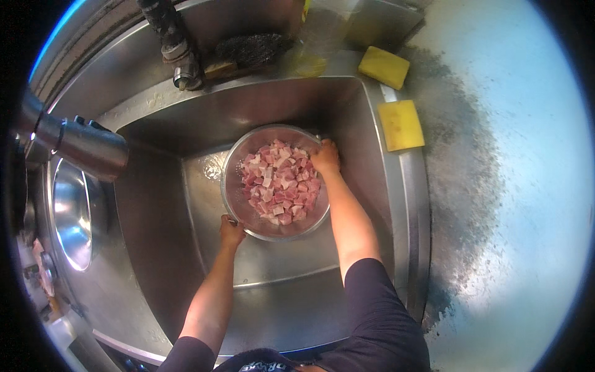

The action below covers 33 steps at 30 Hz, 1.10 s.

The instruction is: The person rinses a cutting board and a colander under running water, then washes cubed raw meat in a bowl by hand under the tap. The meat is transferred to the colander to drain, and the person fills a small bowl with water.

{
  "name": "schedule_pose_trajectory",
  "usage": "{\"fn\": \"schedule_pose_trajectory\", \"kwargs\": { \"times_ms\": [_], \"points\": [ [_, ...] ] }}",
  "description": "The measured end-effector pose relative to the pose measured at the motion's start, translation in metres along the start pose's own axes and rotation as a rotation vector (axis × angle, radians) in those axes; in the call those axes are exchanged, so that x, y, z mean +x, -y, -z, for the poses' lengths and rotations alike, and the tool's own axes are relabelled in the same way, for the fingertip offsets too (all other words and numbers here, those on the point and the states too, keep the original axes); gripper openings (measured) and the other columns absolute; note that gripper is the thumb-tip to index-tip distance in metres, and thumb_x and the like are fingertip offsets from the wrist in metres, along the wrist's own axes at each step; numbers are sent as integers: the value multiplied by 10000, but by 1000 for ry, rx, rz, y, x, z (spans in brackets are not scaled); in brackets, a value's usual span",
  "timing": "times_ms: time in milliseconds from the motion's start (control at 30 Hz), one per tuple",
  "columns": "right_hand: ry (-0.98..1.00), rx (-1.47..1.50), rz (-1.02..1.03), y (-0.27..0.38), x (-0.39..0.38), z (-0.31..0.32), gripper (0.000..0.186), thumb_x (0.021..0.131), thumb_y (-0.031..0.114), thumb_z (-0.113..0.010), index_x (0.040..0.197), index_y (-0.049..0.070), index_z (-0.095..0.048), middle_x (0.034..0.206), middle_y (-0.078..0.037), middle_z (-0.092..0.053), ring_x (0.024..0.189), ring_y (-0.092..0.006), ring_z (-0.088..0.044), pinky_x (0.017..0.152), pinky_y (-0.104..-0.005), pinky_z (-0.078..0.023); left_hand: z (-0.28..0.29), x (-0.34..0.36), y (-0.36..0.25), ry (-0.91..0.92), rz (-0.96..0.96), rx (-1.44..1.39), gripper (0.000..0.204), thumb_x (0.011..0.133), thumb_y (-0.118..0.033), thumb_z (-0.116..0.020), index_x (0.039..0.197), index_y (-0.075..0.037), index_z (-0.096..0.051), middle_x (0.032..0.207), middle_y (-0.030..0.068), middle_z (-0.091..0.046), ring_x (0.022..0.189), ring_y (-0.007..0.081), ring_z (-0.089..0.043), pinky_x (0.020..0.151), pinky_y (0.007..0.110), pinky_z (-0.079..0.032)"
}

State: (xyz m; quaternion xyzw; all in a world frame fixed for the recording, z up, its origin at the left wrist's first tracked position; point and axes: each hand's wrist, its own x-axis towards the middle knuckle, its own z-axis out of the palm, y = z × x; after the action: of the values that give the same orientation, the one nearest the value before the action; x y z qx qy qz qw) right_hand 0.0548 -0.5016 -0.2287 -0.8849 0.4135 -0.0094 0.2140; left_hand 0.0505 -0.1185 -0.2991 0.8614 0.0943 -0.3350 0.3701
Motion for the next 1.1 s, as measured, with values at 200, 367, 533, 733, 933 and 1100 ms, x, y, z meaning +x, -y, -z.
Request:
{"fn": "schedule_pose_trajectory", "kwargs": {
  "times_ms": [200,367,533,733,933,1100],
  "points": [
    [-61,253,34,38,-82,-5,405,808,380,-703,833,10,-540,743,-230,-599,753,-424,-601,668,-469,-449,66,-26,40,152,185,-235,305,833,-69,-666,1083,-36,-495,949,108,-632,671,219,-655,514,323,-537],
    [-33,413,-9,34,-145,58,457,810,432,-710,788,2,-556,657,-171,-579,594,-337,-549,580,-428,-439,137,-124,17,141,-42,-226,229,870,-43,-619,1065,-25,-499,902,110,-631,651,185,-648,516,307,-540],
    [-47,308,82,60,-208,102,368,880,351,-642,1000,13,-558,866,-256,-629,863,-462,-604,726,-479,-470,199,-176,2,132,-78,-250,170,907,-48,-577,1052,-3,-499,864,108,-638,711,162,-648,557,305,-548],
    [-185,278,199,65,-247,136,297,901,285,-623,898,4,-528,741,-196,-608,693,-386,-599,644,-445,-463,257,-247,-39,83,-243,-278,135,923,-111,-577,953,-18,-484,738,45,-566,645,102,-567,500,279,-517],
    [-222,279,300,96,-281,202,292,899,278,-623,843,5,-534,732,-204,-610,684,-411,-591,614,-455,-453,297,-280,-60,-72,-492,-176,139,927,-137,-575,947,-18,-506,721,40,-538,680,93,-494,641,284,-453],
    [-212,276,336,108,-286,227,293,887,278,-641,817,12,-539,695,-186,-603,663,-394,-597,611,-445,-457,319,-292,-76,-170,-620,-302,159,940,-170,-558,925,-14,-530,761,32,-537,700,87,-466,631,266,-422]
  ]
}}
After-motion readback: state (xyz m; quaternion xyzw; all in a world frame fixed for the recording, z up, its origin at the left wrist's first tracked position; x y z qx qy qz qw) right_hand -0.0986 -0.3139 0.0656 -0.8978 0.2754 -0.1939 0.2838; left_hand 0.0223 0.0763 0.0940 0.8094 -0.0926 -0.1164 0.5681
